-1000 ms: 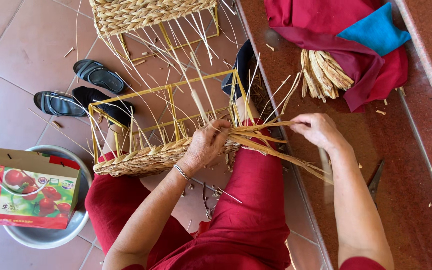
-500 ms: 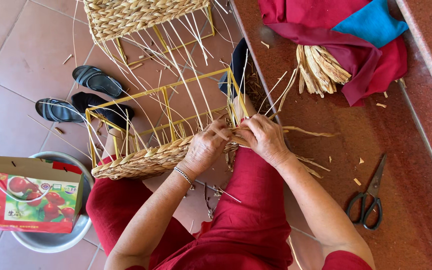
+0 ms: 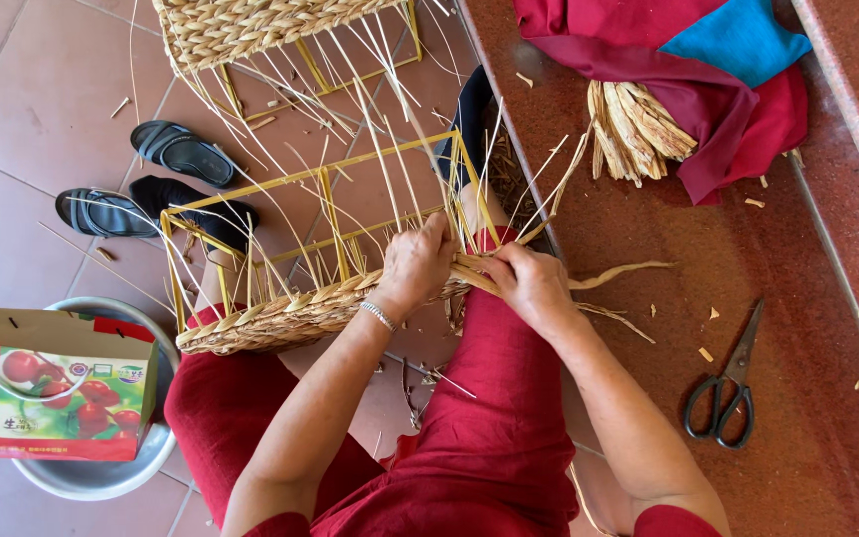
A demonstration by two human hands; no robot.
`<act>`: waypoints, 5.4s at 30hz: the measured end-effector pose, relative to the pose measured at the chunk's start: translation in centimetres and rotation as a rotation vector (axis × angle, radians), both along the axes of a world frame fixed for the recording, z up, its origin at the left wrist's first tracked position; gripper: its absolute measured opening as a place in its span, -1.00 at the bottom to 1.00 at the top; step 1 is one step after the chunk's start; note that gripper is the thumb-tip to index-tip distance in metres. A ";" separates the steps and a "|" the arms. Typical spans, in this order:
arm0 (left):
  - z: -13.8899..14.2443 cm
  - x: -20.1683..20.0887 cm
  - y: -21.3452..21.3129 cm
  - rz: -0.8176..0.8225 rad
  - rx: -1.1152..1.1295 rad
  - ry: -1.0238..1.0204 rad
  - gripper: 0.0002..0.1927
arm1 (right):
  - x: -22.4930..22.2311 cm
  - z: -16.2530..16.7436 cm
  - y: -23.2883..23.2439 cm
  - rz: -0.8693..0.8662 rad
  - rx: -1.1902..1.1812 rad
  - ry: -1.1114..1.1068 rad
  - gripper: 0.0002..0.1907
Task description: The person weaves a basket by hand, threading dried palm leaves through a metal frame. They use scissors to trim excess strands and continue weaving along the basket's edge.
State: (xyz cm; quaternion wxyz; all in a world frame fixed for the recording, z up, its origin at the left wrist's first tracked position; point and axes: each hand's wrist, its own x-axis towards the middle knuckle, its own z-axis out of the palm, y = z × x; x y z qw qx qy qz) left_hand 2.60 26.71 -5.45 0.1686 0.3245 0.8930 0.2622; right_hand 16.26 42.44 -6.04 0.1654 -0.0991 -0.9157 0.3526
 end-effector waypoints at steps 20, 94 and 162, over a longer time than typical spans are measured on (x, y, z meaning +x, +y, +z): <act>0.2 1.0 1.1 -0.190 -0.059 0.205 -0.80 | 5.4 3.9 1.5 0.054 0.613 0.100 -0.76; 0.9 3.1 2.7 -0.394 -0.014 0.164 -0.74 | 1.4 6.3 7.3 0.094 0.391 0.043 -0.87; 0.2 2.3 5.9 -0.046 -0.105 -0.064 -0.75 | 5.9 -2.2 -1.1 -0.307 0.255 0.099 -0.57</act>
